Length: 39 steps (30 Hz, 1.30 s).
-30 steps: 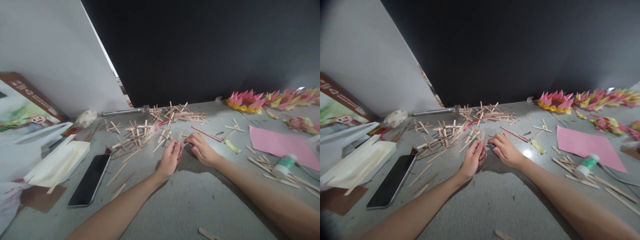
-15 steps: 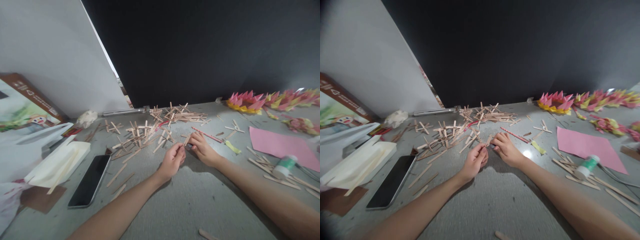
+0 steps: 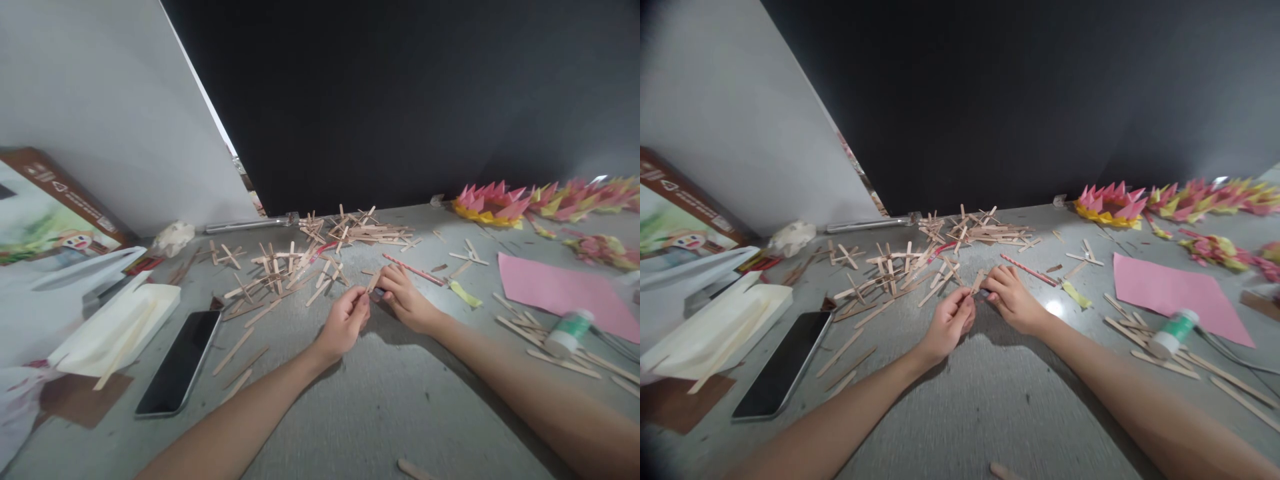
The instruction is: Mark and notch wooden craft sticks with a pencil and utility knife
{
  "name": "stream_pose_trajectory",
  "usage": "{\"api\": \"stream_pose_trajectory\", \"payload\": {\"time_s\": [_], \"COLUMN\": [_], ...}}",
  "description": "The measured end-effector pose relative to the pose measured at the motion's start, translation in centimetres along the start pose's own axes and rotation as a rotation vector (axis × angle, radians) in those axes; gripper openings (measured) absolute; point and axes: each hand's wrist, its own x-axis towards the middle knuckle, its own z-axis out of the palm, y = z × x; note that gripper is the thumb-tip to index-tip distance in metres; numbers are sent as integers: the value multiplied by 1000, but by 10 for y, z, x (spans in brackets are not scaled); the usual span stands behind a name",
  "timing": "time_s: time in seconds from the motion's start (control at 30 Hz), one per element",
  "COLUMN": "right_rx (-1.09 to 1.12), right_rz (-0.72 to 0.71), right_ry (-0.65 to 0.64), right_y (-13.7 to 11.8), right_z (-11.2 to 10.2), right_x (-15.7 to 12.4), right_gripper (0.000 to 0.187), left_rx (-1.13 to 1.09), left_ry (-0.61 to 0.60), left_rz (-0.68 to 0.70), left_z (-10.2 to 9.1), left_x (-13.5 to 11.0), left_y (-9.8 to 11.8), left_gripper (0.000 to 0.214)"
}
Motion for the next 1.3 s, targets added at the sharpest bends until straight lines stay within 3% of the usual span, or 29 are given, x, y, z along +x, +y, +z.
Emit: {"api": "stream_pose_trajectory", "payload": {"time_s": [0.5,1.3], "right_rx": [26,39], "right_rz": [-11,-20], "right_ry": [-22,3], "right_y": [2,1], "right_z": [0,0], "right_x": [-1,4], "right_gripper": [63,62], "left_rx": [156,120], "left_ry": [41,43], "left_rz": [-82,-55], "left_z": [-1,-2], "left_x": [3,5], "left_y": [5,2], "left_gripper": [48,44]}}
